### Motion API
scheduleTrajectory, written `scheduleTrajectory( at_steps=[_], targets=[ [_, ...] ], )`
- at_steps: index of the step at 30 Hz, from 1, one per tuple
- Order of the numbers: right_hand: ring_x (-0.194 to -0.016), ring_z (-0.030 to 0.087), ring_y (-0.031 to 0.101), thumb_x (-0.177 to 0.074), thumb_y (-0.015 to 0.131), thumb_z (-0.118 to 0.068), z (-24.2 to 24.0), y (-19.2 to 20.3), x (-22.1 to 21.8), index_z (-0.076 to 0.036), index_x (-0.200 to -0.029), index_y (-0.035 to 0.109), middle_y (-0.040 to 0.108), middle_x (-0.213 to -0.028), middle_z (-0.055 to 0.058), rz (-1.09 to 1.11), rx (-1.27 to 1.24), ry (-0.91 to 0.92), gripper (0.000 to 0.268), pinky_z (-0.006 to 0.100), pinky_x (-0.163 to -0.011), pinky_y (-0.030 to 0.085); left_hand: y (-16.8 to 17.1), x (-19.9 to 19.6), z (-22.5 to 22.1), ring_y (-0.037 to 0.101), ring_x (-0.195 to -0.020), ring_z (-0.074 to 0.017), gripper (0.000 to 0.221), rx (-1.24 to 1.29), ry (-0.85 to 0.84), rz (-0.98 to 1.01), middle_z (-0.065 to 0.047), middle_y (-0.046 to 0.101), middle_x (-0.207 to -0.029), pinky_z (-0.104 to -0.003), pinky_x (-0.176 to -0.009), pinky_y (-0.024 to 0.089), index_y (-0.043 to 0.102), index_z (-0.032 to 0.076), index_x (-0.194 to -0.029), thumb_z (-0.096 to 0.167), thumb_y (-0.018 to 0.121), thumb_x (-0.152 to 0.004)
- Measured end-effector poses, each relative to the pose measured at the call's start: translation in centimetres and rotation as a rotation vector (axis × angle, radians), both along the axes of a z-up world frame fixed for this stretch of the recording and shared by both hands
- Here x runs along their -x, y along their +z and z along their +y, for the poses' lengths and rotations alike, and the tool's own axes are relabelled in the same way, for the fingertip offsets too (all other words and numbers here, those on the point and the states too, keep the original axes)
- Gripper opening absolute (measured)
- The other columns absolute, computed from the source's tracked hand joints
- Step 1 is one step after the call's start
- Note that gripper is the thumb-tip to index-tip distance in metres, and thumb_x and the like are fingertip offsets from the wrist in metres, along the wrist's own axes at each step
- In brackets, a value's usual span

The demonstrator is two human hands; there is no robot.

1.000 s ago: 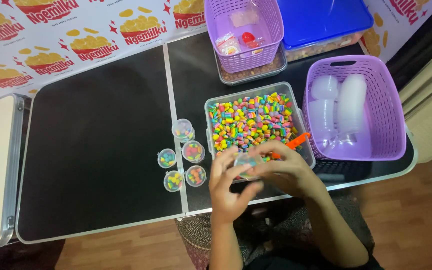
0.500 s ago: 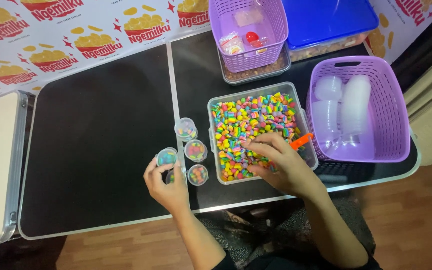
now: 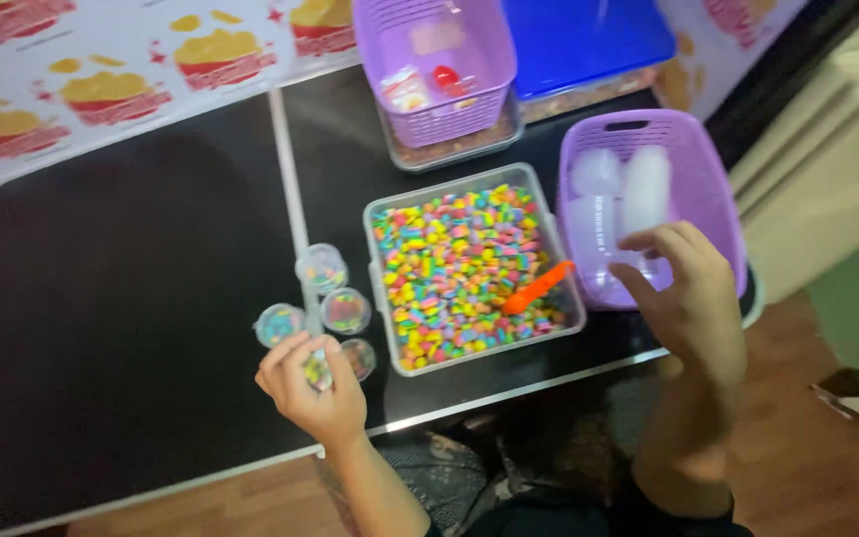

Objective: Filling small plastic containers with colorful cereal or beads using a small scoop.

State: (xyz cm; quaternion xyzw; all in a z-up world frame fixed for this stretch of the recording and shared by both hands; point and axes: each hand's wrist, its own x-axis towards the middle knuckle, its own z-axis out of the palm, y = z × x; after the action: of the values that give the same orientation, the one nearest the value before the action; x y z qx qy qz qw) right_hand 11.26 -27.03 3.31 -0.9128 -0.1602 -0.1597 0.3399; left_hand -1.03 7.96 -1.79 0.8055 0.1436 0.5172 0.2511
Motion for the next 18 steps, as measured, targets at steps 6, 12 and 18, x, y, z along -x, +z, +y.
scheduleTrajectory(
  at_steps=[6,12,18],
  targets=[
    [-0.099,0.018,0.07,-0.089,0.075,-0.026,-0.8,-0.6,-0.2,-0.018,-0.111,0.077,0.076,-0.104,0.0,0.407,0.12,-0.101,0.023,0.036,-0.088,0.05,1.1,-1.4,-3.6,0.064,-0.096,-0.0277,0.009,-0.036,-0.316,-0.07,-0.013,0.067,-0.1,-0.038,-0.087,0.051,0.062,0.001,-0.101,0.006,0.066,-0.094],
    [-0.094,0.017,0.075,-0.098,0.051,-0.052,1.4,2.8,0.3,-0.039,-0.121,0.075,0.08,-0.106,-0.011,0.688,0.379,-0.21,0.036,0.04,-0.078,0.051,-0.1,-1.5,-4.7,0.063,-0.1,-0.0267,0.02,-0.003,-0.407,-0.061,-0.011,0.066,-0.105,-0.038,-0.09,0.054,0.057,0.004,-0.112,0.012,0.065,-0.095],
    [-0.077,0.015,0.07,-0.093,0.073,-0.031,0.5,1.1,0.2,-0.014,-0.104,0.083,0.081,-0.091,0.002,0.459,-0.011,-0.246,0.023,0.033,-0.076,0.051,0.1,-1.1,-4.2,0.064,-0.097,-0.0251,0.016,0.01,-0.383,-0.007,-0.011,0.067,-0.103,-0.036,-0.085,0.054,0.062,0.004,-0.108,0.012,0.065,-0.094]
  ],
)
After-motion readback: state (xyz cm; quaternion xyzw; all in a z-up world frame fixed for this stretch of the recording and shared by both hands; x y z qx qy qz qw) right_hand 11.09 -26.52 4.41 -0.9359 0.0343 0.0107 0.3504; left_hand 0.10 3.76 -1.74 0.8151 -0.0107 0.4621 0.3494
